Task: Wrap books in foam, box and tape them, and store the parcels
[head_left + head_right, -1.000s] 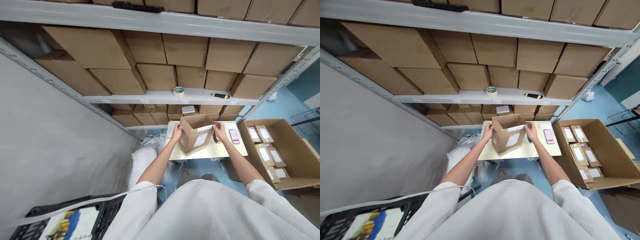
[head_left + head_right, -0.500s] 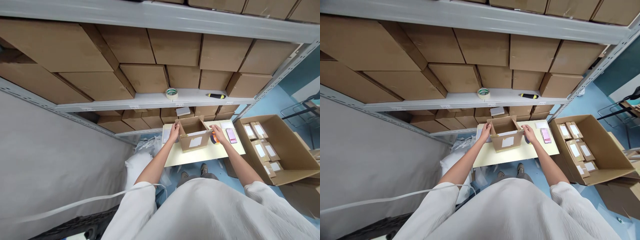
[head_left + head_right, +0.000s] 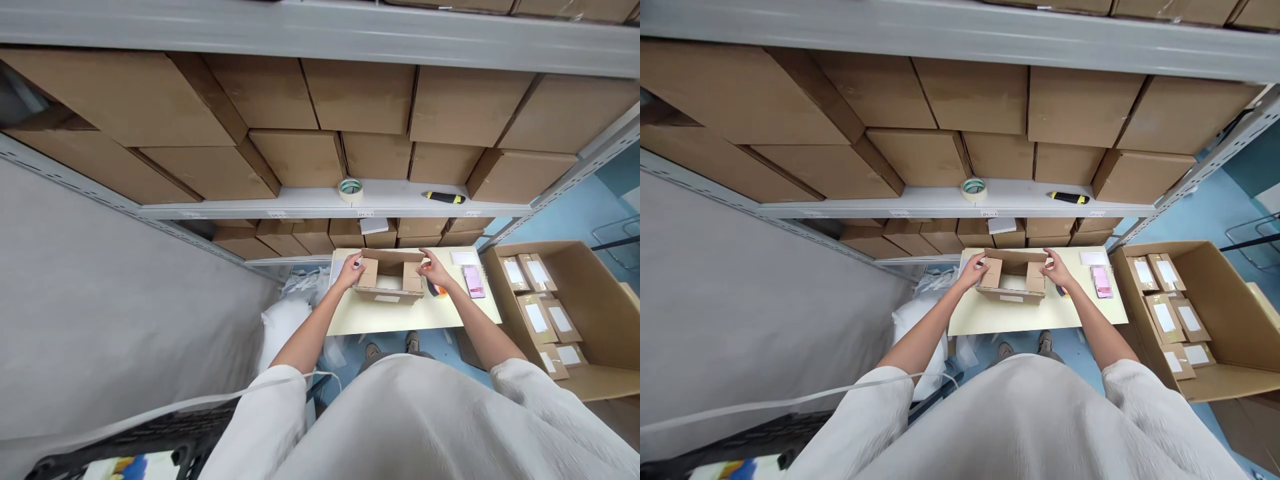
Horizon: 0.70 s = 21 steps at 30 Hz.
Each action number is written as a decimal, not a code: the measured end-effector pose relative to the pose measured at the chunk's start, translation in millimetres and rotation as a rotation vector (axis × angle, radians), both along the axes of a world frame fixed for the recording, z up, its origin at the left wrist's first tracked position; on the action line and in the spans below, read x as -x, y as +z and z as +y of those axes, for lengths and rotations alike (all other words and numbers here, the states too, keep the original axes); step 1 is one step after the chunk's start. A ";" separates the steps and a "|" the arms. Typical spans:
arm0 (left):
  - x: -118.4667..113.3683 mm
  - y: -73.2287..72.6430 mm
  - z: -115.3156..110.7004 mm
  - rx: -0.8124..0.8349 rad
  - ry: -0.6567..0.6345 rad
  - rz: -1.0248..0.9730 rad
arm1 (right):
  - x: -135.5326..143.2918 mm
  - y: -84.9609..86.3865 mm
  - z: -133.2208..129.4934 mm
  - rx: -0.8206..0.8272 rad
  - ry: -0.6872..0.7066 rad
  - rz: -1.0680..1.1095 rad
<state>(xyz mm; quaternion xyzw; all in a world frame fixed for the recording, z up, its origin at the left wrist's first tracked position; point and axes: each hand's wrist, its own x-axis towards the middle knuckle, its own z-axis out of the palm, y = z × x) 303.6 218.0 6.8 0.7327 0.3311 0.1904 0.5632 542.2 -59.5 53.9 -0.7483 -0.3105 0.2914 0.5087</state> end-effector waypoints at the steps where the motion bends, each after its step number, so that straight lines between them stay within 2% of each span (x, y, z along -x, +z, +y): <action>1: 1.6 0.2 0.8 0.005 -0.006 -0.005 | -0.4 0.4 2.4 -0.011 0.002 -0.009; 4: 7.0 6.6 3.0 0.077 -0.049 -0.037 | -3.2 3.8 6.1 -0.057 -0.010 -0.002; 9: 27.0 25.8 9.0 0.322 -0.175 -0.058 | -9.2 12.6 -2.2 -0.107 0.024 0.151; 14: 44.0 32.7 8.1 0.381 -0.303 -0.006 | -2.8 15.7 -13.5 -0.079 0.040 0.239; 17: 45.8 32.5 6.7 0.334 -0.375 0.025 | 4.0 15.3 -14.3 -0.028 0.031 0.230; 21: 46.1 32.8 10.1 0.081 -0.441 0.115 | 9.1 16.7 -13.4 0.000 0.027 0.233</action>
